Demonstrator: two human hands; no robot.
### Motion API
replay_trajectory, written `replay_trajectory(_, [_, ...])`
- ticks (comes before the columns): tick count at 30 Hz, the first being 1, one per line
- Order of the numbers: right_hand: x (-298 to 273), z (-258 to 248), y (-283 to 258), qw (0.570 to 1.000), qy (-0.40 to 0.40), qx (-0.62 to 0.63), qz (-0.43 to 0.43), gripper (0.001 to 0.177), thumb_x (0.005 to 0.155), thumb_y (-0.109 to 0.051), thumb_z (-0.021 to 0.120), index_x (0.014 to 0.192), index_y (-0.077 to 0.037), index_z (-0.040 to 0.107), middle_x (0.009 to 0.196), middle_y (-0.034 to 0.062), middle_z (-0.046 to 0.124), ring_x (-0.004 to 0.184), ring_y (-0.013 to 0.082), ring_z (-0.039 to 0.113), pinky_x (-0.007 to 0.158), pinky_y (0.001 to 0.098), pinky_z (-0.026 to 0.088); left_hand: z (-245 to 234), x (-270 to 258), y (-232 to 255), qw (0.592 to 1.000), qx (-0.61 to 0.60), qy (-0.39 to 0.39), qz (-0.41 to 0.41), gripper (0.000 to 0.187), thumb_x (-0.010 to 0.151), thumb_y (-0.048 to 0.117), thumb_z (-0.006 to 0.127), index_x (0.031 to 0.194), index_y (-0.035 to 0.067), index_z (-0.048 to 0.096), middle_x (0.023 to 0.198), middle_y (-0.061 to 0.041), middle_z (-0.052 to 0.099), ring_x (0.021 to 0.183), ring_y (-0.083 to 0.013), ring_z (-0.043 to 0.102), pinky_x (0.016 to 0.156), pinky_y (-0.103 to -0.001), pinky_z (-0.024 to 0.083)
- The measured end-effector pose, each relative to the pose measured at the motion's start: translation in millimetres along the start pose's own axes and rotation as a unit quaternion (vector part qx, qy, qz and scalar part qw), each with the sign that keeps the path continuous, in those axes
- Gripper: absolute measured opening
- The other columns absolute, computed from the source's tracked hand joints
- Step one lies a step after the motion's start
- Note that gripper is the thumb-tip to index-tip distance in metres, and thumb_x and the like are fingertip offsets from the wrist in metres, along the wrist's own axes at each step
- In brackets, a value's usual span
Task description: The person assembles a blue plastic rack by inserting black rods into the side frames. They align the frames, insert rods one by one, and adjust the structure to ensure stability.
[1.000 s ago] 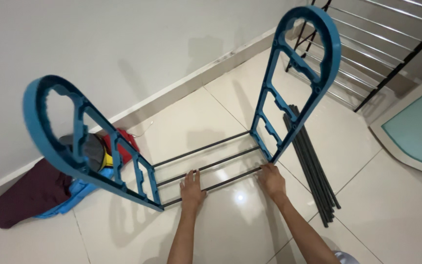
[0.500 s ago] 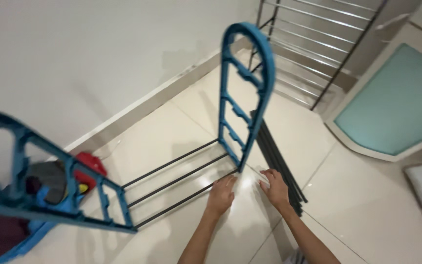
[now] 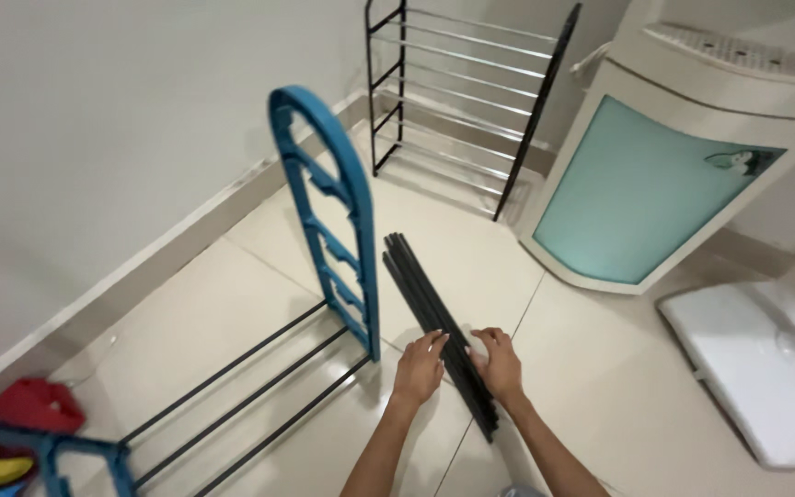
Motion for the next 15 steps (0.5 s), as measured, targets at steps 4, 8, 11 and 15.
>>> replay_trajectory(4, [12.7,8.2,3.5,1.0,-0.022,0.011,0.003,0.041,0.086,-0.022,0.074,0.125,-0.018,0.066,0.123,0.0041,0.061,0.116,0.0269,0.059,0.089,0.0398,0.055,21.4,24.4,-13.8,0.997,0.019,-0.047,-0.063,0.058,0.091,0.012,0.067,0.146,0.014,0.05,0.152,-0.004,0.047,0.134,-0.0283,0.048,0.112,-0.043,0.04])
replay_trajectory(8, [22.9,25.9,3.8,0.999,-0.05,0.021,-0.004,0.049,0.086,-0.025,0.076,0.132,-0.015,0.061,0.127,0.0057,0.058,0.118,0.0289,0.057,0.091,0.0415,0.054,44.9,41.5,-29.5,0.993,0.039,-0.069,-0.091,0.059,0.092,0.013,0.065,0.148,0.015,0.048,0.157,-0.003,0.042,0.14,-0.0265,0.043,0.115,-0.045,0.037])
replay_trajectory(11, [25.3,38.7,5.1,0.997,-0.067,0.026,-0.008,0.06,0.084,-0.025,0.077,0.139,-0.014,0.055,0.13,0.0076,0.056,0.119,0.0308,0.056,0.093,0.042,0.054,63.4,54.1,-39.6,0.991,0.068,-0.08,-0.088,0.062,0.092,0.013,0.066,0.15,0.014,0.046,0.158,-0.004,0.039,0.143,-0.0256,0.038,0.116,-0.049,0.034])
replay_trajectory(15, [27.7,68.2,22.5,0.99,-0.127,0.024,0.047,0.068,0.084,-0.025,0.078,0.144,-0.013,0.048,0.132,0.0129,0.053,0.119,0.0333,0.055,0.095,0.0428,0.053,85.8,57.8,-54.5,0.985,0.075,-0.111,-0.109,0.063,0.09,0.013,0.067,0.149,0.017,0.046,0.16,-0.003,0.037,0.146,-0.0243,0.035,0.117,-0.053,0.032])
Point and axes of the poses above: each hand's wrist, its own x-axis towards the middle knuckle, its own z-axis out of the palm, y = z × x, the point moved 9 cm from there along x, towards the middle knuckle
